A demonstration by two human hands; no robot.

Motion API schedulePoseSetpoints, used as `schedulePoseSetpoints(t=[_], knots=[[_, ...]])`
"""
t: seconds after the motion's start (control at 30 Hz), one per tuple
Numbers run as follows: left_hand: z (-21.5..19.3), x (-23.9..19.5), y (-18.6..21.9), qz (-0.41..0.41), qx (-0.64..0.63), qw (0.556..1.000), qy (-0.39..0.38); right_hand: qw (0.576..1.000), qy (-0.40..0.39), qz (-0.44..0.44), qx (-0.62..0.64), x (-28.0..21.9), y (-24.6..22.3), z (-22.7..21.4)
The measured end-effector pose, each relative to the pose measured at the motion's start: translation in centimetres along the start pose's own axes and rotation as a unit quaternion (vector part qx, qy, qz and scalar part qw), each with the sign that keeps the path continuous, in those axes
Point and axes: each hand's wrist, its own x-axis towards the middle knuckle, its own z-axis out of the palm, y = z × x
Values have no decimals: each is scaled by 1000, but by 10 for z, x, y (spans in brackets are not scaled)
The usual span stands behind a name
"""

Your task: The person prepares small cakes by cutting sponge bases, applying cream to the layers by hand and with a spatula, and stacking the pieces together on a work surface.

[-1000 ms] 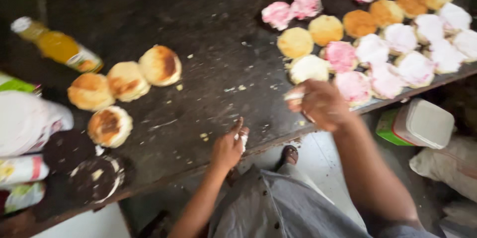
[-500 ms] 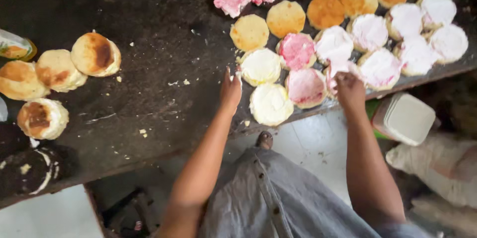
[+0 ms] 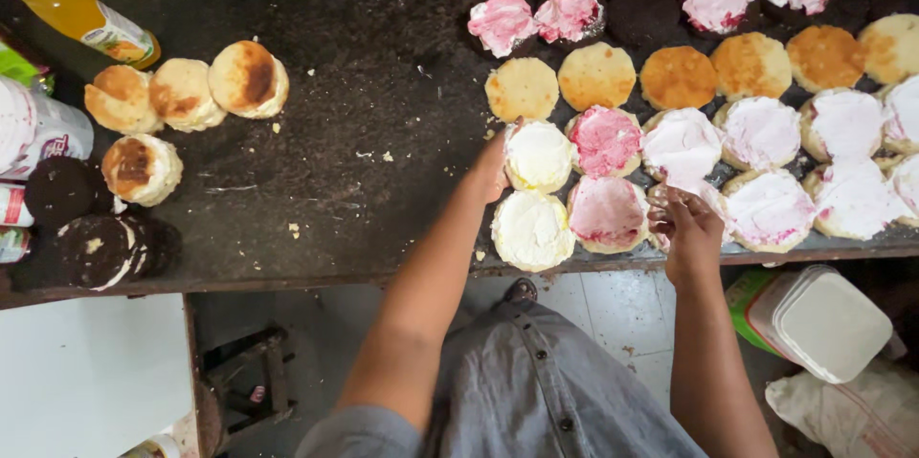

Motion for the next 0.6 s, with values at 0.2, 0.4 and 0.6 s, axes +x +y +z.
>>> schedulePoseSetpoints(t=[0.2, 0.4, 0.6], knots=[[6, -24, 19, 40, -108, 986, -117, 1000, -11, 28, 0, -17, -8, 31], [-3, -72, 8, -54, -106, 984, -136, 964, -153, 138, 169, -50, 6, 102], [-3, -127, -47, 84, 215, 973, 17, 968, -68, 242, -8, -69, 16, 129]])
